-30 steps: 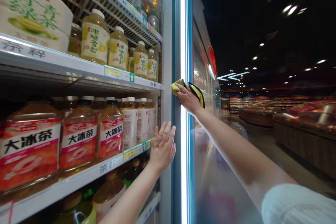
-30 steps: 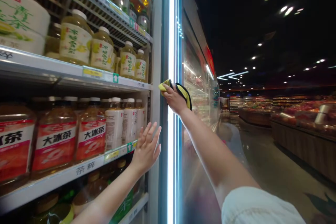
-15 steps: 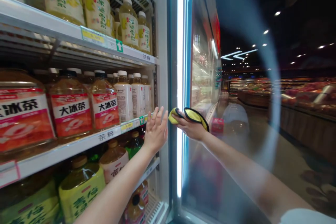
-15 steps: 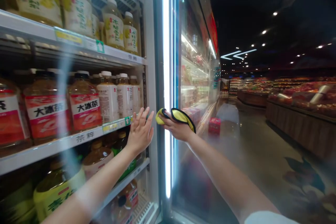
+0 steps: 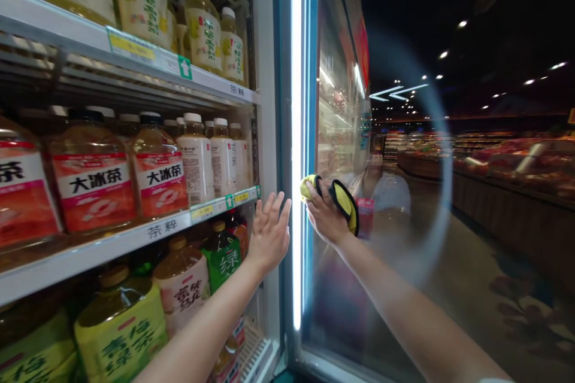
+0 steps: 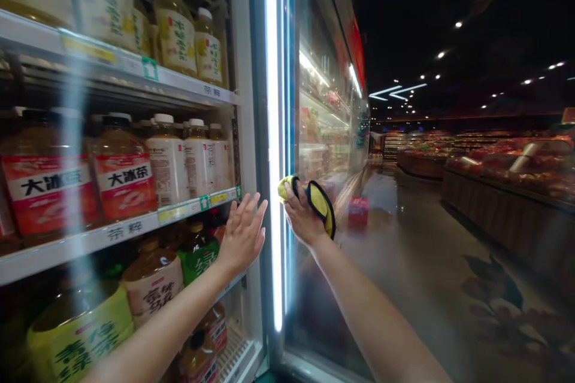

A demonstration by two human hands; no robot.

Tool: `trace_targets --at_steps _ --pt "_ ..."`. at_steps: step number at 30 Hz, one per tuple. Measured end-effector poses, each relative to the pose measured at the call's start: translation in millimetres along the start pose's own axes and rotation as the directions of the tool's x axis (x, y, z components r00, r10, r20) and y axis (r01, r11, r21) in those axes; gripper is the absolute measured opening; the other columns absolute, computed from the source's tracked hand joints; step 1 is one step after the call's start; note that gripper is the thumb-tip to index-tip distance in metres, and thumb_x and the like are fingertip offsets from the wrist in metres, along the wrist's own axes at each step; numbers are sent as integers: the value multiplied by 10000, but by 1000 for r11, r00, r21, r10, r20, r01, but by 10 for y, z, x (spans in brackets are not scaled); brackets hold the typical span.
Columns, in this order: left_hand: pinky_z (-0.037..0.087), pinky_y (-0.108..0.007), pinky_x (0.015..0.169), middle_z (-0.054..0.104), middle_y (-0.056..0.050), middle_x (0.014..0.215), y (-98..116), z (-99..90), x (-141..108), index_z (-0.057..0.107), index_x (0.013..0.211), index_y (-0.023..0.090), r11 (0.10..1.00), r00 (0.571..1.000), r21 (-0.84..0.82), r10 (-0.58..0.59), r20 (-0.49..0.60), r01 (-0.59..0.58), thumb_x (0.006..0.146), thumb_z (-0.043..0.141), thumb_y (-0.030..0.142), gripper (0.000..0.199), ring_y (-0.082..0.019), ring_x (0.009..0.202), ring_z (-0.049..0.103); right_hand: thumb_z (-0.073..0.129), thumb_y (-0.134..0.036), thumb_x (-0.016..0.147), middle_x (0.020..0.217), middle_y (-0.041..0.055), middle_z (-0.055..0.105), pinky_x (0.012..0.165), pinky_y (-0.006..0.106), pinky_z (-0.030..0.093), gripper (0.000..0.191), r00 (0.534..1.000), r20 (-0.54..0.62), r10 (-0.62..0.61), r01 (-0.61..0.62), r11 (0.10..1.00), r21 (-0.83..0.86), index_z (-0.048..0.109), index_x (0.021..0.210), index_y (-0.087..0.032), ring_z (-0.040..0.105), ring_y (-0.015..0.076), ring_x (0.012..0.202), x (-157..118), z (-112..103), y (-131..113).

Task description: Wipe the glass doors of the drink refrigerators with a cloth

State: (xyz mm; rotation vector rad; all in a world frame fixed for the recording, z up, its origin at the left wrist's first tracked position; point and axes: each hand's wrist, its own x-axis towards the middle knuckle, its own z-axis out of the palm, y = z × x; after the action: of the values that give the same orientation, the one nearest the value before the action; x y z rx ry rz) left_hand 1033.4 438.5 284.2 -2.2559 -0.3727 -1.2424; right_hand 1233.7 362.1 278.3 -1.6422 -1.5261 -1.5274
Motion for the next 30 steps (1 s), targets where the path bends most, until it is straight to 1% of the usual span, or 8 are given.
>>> trace_targets --at_steps 4,8,12,15,19,22,27,30 --pt "86 -510 1306 309 -132 1663 86 46 -60 359 1564 154 1000 1000 -13 9 18 -9 904 564 207 693 -275 1580 150 558 -212 970 1595 118 446 1316 480 145 311 971 62 -230 233 972 -41 666 1252 -142 190 285 1574 -570 16 -176" --pt "84 -509 1308 310 -122 1664 151 79 -107 337 1578 170 998 999 -63 20 32 -18 908 556 208 705 -268 1582 142 605 -242 951 1572 -10 491 1309 370 222 254 868 150 -474 474 880 33 705 1183 -225 282 230 1547 -842 -269 188" --pt "103 -521 1306 309 -123 1665 239 112 -32 323 1586 181 995 999 -98 7 32 -4 913 536 186 706 -272 1580 154 600 -201 944 1616 -8 428 1309 419 229 349 973 120 -197 188 978 85 677 1280 -256 195 253 1576 -430 -449 524" --pt "124 -528 1302 315 -119 1663 315 154 36 290 1600 206 992 1000 -122 12 12 -11 915 539 189 729 -273 1577 169 574 -186 958 1618 6 423 1315 450 203 376 998 52 -47 42 994 102 656 1320 -254 141 240 1587 -325 -390 433" --pt "141 -513 1301 341 -122 1651 414 223 48 305 1595 205 990 999 -139 32 -28 -35 934 534 211 700 -270 1574 185 585 -224 965 1585 -6 475 1316 354 193 302 956 83 -283 281 959 32 701 1243 -254 186 210 1577 -753 -364 299" --pt "144 -513 1300 356 -123 1644 482 261 33 345 1577 193 988 998 -142 50 -33 -54 947 515 217 653 -266 1574 183 588 -231 965 1585 -43 473 1316 317 182 291 926 130 -355 357 934 7 717 1221 -279 221 200 1568 -998 -588 520" --pt "140 -518 1298 343 -128 1649 629 301 106 371 1561 174 985 998 -161 63 -30 -67 946 521 229 635 -272 1575 173 552 -232 990 1586 -10 472 1312 563 49 336 989 -74 124 -130 989 -75 676 1295 -297 121 254 1591 -812 -944 931" --pt "130 -513 1300 331 -129 1655 763 336 188 341 1575 168 979 997 -192 63 -42 -70 922 553 231 690 -279 1577 158 559 -217 986 1589 23 468 1293 603 -15 348 971 -157 179 -193 978 -82 663 1313 -271 55 256 1598 -767 -842 779"
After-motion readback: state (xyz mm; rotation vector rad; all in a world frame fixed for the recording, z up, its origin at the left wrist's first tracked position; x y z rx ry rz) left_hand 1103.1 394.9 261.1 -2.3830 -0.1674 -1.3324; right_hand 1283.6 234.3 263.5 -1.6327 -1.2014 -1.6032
